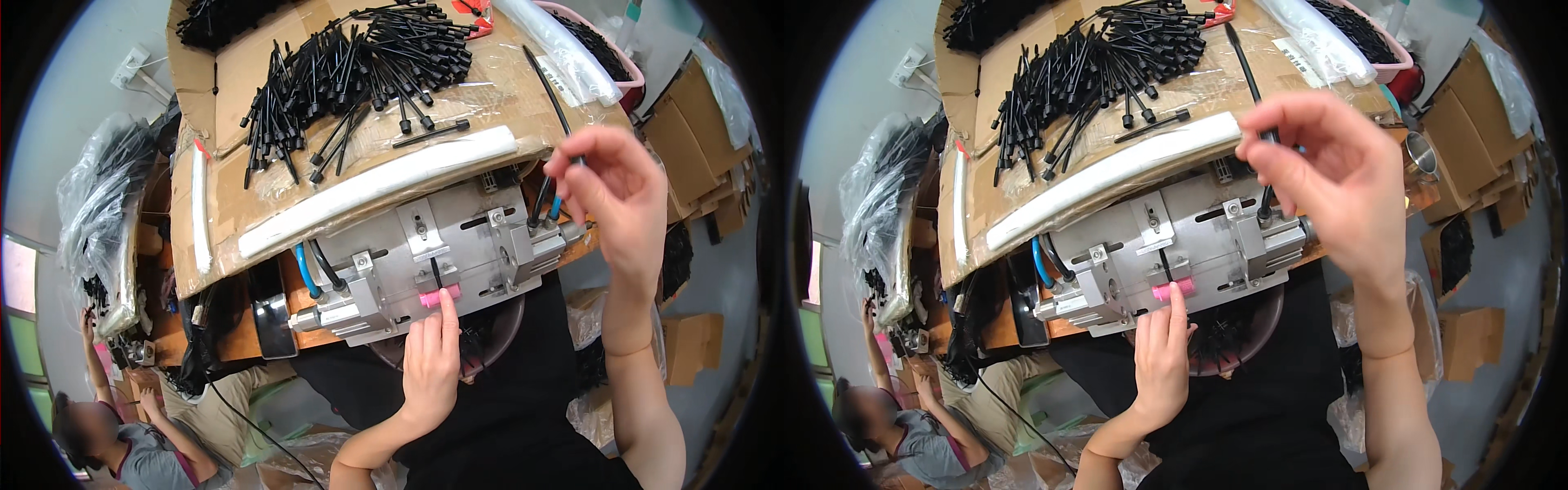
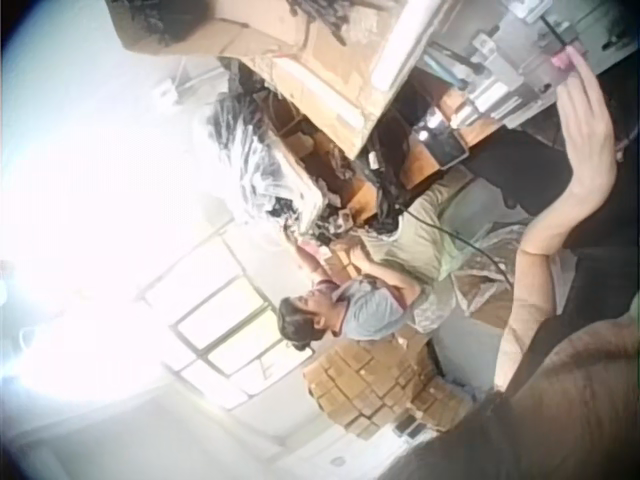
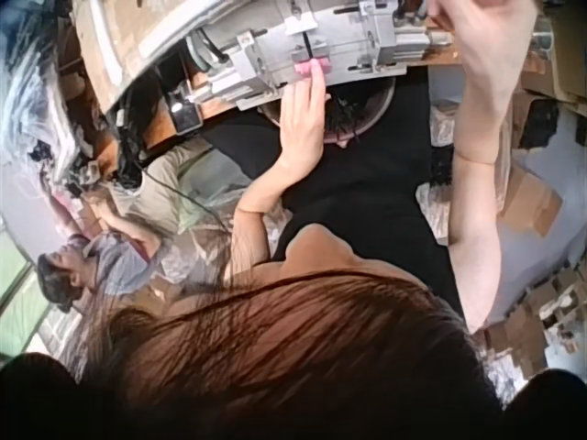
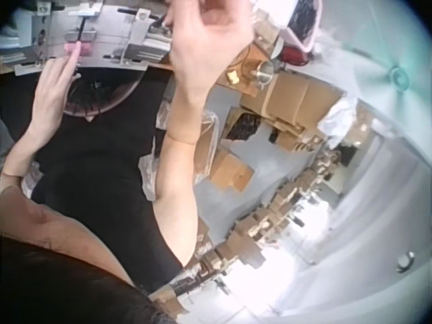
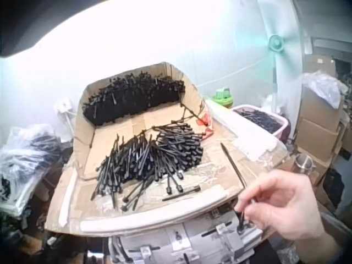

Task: The person repeatedly picks up black cable ties from a cardboard box and inserts them into a metal jig on a workbench. They manipulate the ties within the jig and then remove them, placing them back onto the box. The process is repetitive and involves handling the ties one at a time.

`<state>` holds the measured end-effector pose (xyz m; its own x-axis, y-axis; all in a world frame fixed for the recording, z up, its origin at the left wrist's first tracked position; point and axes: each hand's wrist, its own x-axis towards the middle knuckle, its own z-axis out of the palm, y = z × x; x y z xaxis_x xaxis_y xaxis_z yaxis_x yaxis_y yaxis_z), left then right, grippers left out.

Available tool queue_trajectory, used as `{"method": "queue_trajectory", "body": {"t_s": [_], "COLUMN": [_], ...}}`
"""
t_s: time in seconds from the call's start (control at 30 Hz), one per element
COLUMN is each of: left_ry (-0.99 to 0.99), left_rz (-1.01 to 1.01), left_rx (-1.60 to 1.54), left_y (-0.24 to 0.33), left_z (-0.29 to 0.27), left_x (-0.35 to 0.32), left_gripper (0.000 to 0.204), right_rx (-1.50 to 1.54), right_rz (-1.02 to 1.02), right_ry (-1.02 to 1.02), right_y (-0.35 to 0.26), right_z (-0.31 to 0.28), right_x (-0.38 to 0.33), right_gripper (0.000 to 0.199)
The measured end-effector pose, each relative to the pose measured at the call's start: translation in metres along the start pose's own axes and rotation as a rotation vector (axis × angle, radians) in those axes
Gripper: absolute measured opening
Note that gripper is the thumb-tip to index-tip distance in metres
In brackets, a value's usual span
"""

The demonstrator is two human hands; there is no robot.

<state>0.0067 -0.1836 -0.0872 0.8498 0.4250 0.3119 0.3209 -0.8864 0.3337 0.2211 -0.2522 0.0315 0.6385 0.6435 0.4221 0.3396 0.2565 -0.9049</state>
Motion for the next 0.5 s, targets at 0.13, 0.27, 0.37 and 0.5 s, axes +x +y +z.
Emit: {"method": "queue_trajectory", "body": {"t_s": [0.13, 0.27, 0.37, 0.5], "left_ry": [-0.043, -0.014, 0.289, 0.360], "left_rz": [-0.062, -0.029, -0.129, -0.157], "left_rx": [-0.033, -0.190, -0.081, -0.077], "left_y": [-0.006, -0.012, -0.031, -0.040], "left_z": [-0.001, -0.045, -0.071, -0.084], "left_x": [-0.006, 0.015, 0.044, 0.047], "left_gripper": [0.070, 0.075, 0.051, 0.042], "right_rx": [-0.185, -0.408, -0.465, -0.493], "right_rz": [-0.107, -0.217, -0.214, -0.221], "right_ry": [-0.078, -0.251, -0.319, -0.371], "right_y": [0.023, 0.050, 0.078, 0.093], "right_z": [0.014, 0.038, 0.054, 0.067], "right_x": [-0.044, -0.112, -0.141, -0.143], "right_gripper": [0.024, 0.061, 0.067, 0.067]}}
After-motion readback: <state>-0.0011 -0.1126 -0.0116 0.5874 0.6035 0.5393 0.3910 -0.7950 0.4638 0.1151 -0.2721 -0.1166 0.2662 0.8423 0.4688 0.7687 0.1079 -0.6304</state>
